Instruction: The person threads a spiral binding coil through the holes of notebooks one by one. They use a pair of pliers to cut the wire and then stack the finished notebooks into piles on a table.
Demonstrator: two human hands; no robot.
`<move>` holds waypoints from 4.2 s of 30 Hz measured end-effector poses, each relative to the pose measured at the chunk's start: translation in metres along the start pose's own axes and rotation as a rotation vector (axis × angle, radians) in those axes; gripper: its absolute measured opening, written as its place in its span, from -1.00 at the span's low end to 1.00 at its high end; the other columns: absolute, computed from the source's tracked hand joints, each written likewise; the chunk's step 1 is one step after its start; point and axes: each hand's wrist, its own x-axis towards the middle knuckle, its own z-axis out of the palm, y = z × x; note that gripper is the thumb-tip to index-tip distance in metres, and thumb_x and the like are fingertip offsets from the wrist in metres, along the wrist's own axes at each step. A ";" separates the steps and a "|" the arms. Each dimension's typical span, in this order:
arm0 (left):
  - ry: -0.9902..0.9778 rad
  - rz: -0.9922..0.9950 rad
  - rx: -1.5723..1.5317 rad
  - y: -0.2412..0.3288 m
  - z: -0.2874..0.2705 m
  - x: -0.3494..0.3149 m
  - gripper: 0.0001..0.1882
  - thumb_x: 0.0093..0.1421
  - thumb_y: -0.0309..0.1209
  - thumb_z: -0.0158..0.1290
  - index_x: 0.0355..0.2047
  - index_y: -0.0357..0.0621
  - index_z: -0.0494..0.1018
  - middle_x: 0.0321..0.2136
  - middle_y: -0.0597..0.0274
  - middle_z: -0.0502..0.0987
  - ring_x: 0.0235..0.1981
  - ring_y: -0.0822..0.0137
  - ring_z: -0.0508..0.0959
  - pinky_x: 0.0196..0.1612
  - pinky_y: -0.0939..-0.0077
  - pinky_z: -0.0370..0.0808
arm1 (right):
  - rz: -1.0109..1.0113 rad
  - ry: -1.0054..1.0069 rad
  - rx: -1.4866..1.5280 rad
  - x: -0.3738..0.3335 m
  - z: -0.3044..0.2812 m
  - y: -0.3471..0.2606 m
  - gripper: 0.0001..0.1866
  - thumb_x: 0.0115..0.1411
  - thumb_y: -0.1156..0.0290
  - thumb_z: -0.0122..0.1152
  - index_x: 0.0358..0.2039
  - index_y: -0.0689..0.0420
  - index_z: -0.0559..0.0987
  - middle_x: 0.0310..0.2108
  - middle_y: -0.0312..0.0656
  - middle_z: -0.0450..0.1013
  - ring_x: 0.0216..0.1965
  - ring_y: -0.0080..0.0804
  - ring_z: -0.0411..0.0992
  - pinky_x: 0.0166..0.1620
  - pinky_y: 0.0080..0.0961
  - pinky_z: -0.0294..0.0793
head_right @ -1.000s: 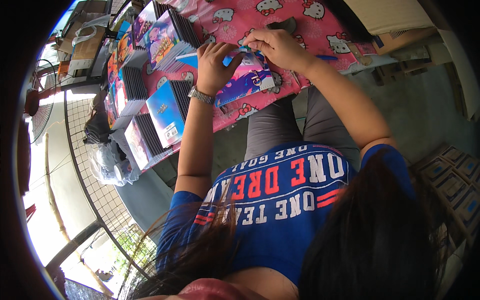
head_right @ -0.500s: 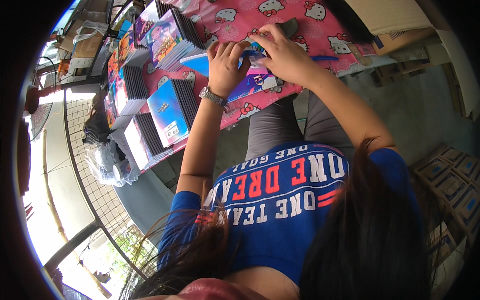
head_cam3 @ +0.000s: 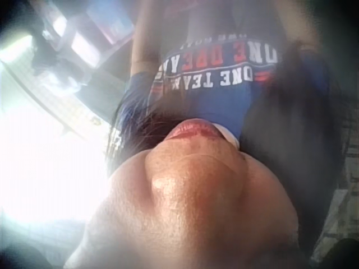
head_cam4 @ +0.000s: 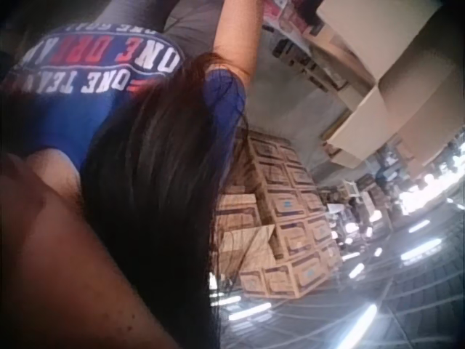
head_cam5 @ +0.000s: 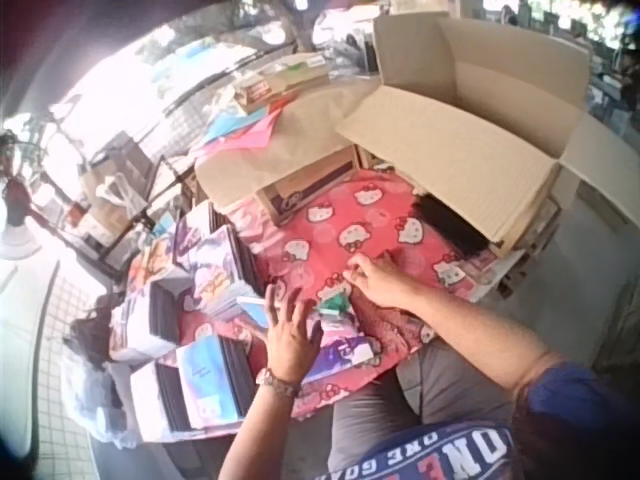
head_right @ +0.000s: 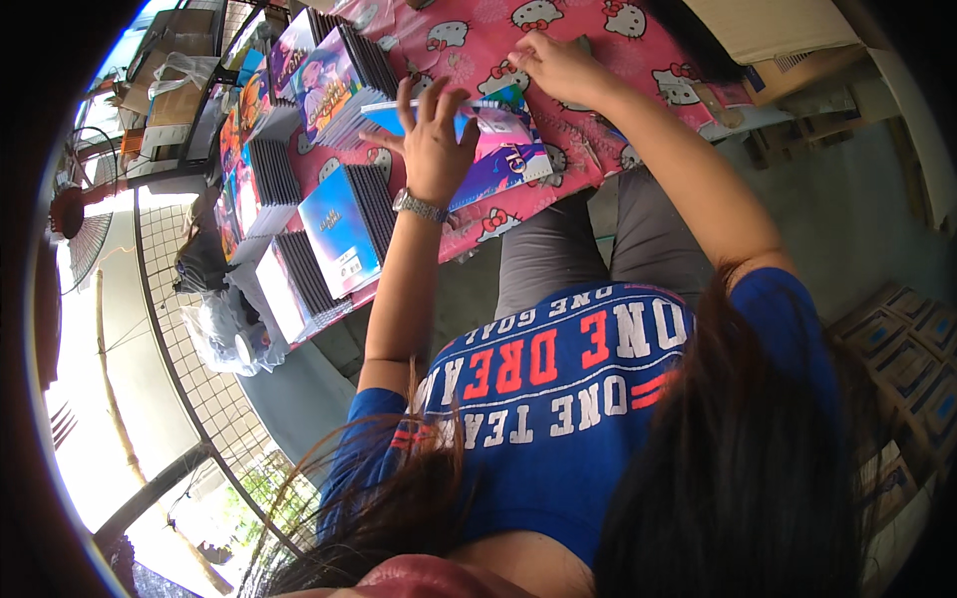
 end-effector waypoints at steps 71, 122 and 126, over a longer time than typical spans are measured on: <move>-0.052 0.038 -0.194 -0.015 -0.010 -0.020 -0.66 -0.13 -0.31 0.34 -0.31 -0.01 0.53 -0.28 0.38 0.51 -0.06 0.14 0.42 -0.08 -0.02 0.24 | -0.561 0.166 -0.738 -0.063 0.010 -0.097 -0.85 0.11 0.29 0.26 -0.36 0.04 0.52 -0.43 -0.34 0.41 -0.20 -0.41 0.42 -0.12 -0.37 0.34; -0.120 0.182 -0.461 -0.041 -0.008 -0.012 -0.60 -0.26 -0.37 0.39 -0.31 0.01 0.58 -0.30 0.34 0.50 -0.10 0.16 0.38 0.00 0.20 0.30 | -0.098 -0.814 0.935 -0.007 -0.016 -0.029 -0.39 -0.06 0.27 0.27 0.06 0.20 0.51 -0.16 -0.25 0.46 -0.16 -0.53 0.42 -0.03 -0.56 0.37; -0.111 0.199 -0.442 -0.043 -0.008 -0.009 -0.59 -0.26 -0.37 0.39 -0.32 0.00 0.57 -0.31 0.34 0.50 -0.12 0.16 0.38 -0.03 0.22 0.31 | 0.050 -0.772 0.502 -0.007 -0.020 -0.035 -0.32 -0.22 0.12 0.32 -0.04 0.18 0.58 -0.09 -0.23 0.43 -0.06 -0.38 0.39 0.09 -0.47 0.31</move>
